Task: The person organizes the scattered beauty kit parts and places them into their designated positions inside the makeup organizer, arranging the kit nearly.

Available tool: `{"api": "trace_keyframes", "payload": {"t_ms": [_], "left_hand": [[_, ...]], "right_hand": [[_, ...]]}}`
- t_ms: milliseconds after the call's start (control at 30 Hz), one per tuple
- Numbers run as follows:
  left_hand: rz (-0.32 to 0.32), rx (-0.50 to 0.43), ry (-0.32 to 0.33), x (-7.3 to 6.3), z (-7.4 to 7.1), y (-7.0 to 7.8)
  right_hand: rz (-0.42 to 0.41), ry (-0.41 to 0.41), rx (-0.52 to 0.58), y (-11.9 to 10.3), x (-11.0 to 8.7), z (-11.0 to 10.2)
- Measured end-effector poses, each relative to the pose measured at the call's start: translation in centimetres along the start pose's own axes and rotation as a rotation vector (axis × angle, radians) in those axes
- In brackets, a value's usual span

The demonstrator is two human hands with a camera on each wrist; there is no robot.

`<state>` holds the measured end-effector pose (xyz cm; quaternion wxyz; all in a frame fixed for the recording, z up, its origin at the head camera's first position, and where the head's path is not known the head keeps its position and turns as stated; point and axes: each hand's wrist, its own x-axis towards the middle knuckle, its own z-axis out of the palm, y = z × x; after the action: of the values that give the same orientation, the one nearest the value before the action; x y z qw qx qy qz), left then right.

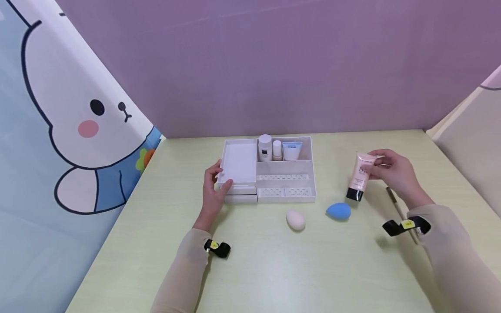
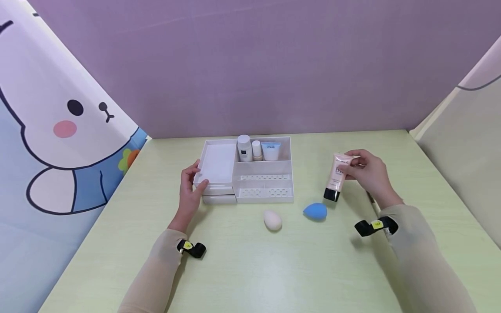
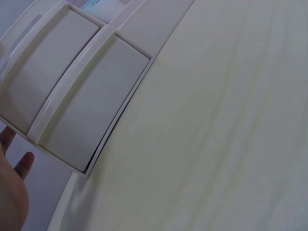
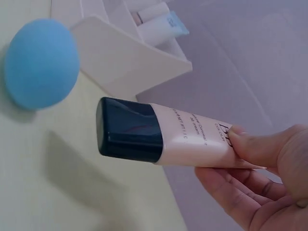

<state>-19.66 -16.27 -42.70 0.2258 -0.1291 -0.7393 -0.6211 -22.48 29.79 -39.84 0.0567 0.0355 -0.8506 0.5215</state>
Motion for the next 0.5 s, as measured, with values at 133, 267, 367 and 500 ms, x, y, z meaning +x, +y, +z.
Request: {"api": "trace_keyframes", "payload": {"t_ms": [133, 267, 367, 500], "left_hand": [[0.000, 0.001, 0.001, -0.1, 0.0, 0.5], [0.007, -0.003, -0.005, -0.2, 0.0, 0.5], [0.010, -0.006, -0.006, -0.2, 0.0, 0.5], [0.012, -0.005, -0.004, -0.2, 0.0, 0.6]], "right_hand": [[-0.012, 0.022, 0.020, -1.0, 0.2, 0.4], [-0.028, 0.042, 0.013, -2.1, 0.3, 0.8], [-0.051, 0.055, 0.014, -2.6, 0.5, 1.2], [-0.068, 0.075, 0.033, -3.4, 0.8, 1.8]]}}
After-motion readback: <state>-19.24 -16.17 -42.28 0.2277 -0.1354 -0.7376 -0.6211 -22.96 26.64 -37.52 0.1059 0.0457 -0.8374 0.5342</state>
